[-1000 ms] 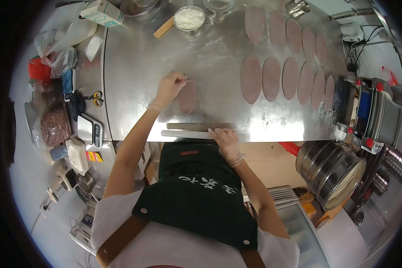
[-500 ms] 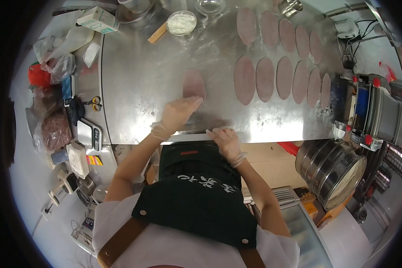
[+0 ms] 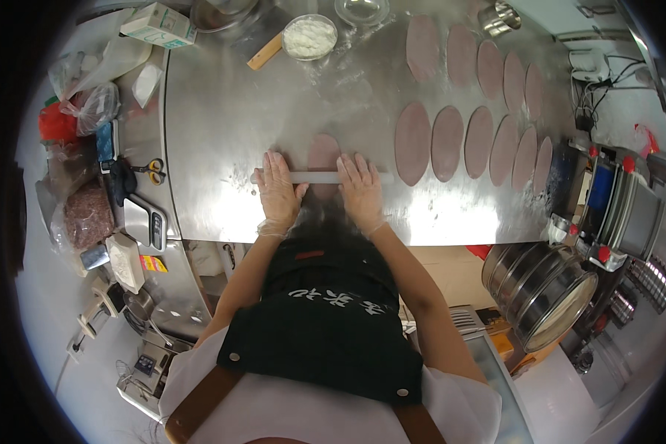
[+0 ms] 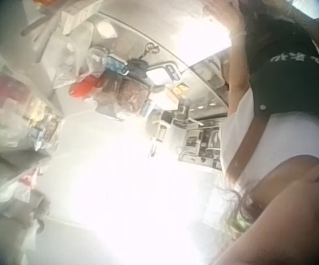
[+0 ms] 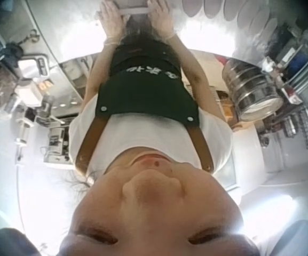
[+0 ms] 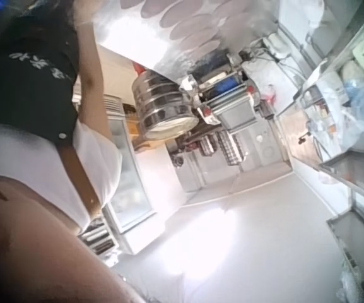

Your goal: Preparing, rolling, and filling pieces of purple dough on a stainless steel work surface.

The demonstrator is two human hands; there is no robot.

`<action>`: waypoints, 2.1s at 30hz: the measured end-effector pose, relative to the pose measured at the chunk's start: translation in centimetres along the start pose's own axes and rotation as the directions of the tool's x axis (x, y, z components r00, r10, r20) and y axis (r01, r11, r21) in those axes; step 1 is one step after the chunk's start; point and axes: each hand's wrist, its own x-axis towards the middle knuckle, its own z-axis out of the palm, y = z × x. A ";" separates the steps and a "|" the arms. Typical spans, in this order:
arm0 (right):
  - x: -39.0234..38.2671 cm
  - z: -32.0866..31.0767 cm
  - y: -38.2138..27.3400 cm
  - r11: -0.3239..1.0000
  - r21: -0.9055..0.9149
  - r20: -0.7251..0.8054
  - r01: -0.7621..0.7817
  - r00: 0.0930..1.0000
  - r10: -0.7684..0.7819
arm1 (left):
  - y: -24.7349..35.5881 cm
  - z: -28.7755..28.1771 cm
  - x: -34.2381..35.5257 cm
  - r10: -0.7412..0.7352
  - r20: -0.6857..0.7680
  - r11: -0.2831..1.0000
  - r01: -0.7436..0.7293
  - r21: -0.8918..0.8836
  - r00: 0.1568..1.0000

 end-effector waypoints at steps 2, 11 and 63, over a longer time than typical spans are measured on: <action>0.7 -0.3 -0.4 0.991 -0.074 0.230 -0.115 0.965 0.129 | -0.2 0.0 0.7 0.046 0.001 0.999 -0.046 0.016 0.999; 12.6 0.7 3.8 0.969 -0.220 0.053 -0.111 0.991 0.125 | -0.7 -0.8 13.0 0.088 -0.173 0.989 -0.064 0.135 0.981; 9.4 2.6 4.5 0.997 -0.036 0.079 0.075 0.994 -0.072 | 2.5 3.6 0.6 0.526 0.127 0.850 -0.520 -0.081 0.841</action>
